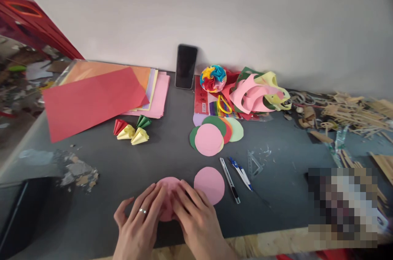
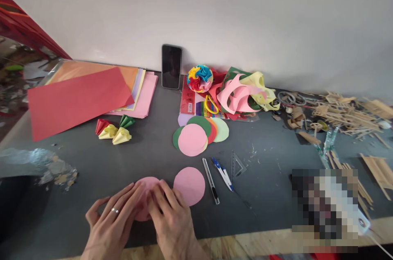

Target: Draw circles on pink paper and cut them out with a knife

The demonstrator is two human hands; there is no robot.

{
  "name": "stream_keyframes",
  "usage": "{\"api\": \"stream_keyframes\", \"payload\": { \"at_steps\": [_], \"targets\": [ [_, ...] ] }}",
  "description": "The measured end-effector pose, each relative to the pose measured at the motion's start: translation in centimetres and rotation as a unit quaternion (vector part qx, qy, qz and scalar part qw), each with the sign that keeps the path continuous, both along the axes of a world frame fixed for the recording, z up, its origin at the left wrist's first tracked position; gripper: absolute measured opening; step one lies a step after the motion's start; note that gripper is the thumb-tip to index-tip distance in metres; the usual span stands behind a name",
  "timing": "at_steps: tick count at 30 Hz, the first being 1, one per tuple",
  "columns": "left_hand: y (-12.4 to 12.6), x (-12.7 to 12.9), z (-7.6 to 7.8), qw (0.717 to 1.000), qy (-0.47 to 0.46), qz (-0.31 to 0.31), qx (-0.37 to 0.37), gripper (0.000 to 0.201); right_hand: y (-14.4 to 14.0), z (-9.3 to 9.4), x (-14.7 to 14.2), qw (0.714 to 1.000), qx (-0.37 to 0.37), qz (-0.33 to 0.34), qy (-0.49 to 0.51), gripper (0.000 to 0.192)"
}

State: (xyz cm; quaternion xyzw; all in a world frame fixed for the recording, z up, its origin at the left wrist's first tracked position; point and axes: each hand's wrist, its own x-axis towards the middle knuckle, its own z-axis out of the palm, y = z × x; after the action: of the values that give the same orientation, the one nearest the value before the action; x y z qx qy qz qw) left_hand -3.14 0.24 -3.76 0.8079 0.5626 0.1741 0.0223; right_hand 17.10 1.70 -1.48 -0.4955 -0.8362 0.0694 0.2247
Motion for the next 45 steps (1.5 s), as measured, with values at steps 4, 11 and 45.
{"api": "stream_keyframes", "payload": {
  "at_steps": [4,11,45],
  "targets": [
    [-0.2,-0.3,-0.2,0.996,-0.064,0.04,-0.041,0.063,0.5,-0.1,0.4,0.999,0.012,0.028,0.038,0.057],
    [-0.3,0.1,-0.5,0.995,-0.021,0.071,-0.059,0.065,-1.2,-1.0,-0.1,0.989,-0.042,-0.042,0.139,0.07],
    [0.0,0.1,2.8,0.712,-0.536,0.136,-0.433,0.067,-1.8,1.7,1.5,0.988,0.138,0.011,0.068,0.07]
  ]
}}
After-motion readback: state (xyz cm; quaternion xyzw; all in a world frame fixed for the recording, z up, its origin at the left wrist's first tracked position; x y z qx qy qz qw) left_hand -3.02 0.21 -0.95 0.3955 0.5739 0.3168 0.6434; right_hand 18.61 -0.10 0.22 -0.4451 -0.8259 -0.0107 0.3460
